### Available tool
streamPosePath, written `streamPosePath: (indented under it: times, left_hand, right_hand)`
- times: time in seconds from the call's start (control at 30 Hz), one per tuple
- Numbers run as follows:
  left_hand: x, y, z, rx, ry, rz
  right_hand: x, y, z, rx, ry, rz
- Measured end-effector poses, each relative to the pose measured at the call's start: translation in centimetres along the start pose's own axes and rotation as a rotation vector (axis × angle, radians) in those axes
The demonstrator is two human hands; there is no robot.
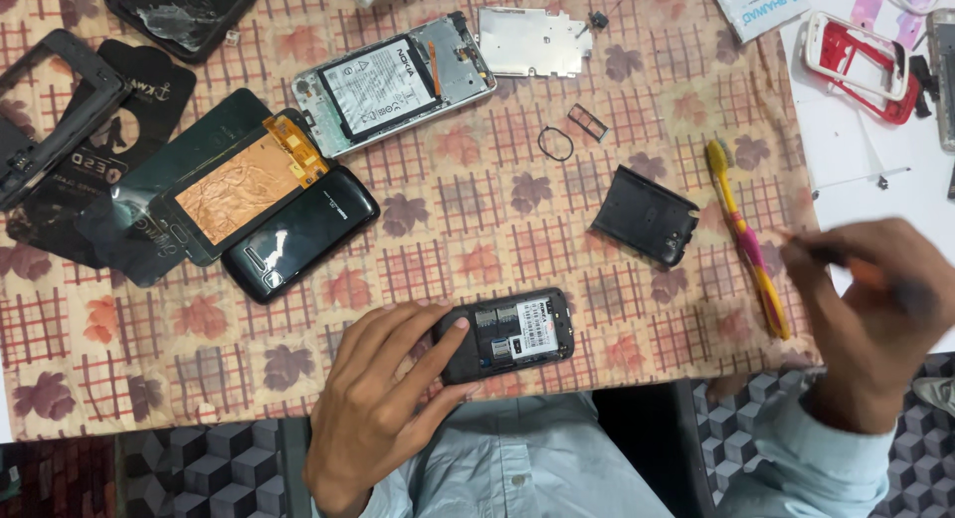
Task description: The person disassembles and reassembles two mobile phones on a workbench. They remove back covers, batteries, and internal components using a screwdriver and a toothbrush, then place the parts back together.
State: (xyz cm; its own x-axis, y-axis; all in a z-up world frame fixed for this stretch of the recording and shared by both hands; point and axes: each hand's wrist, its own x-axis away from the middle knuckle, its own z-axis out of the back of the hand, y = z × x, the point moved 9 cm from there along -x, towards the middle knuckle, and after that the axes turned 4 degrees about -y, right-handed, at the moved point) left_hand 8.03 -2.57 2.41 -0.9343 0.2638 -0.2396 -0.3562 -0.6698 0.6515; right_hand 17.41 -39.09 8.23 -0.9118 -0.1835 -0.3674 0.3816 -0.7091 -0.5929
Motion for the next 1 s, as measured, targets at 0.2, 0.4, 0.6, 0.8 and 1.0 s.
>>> streamPosePath:
  times: [0.2, 0.4, 0.6, 0.8, 1.0]
  left_hand:
    - [-0.1, -0.1, -0.1, -0.026, -0.005, 0.015]
    - [-0.2, -0.1, -0.1, -0.022, -0.001, 0.017]
    - [-0.2, 0.0, 0.0, -0.014, -0.007, 0.016]
    - [-0.2, 0.1, 0.1, -0.016, -0.011, 0.002]
    - [-0.4, 0.1, 0.1, -0.011, -0.024, -0.003]
  right_hand:
    - [3.5, -4.2, -4.7, -0.562, -0.256, 0.084]
    - [5.1, -5.9, -8.0, -0.734, -0.166, 0.179]
    - [6.2, -6.4, -9.6, -0.655, -0.096, 0.331]
    - [7.2, -5.8, -10.4, -0.720, -0.013, 0.326]
    - [7.5, -5.5, -10.6, -0.732, -0.052, 0.290]
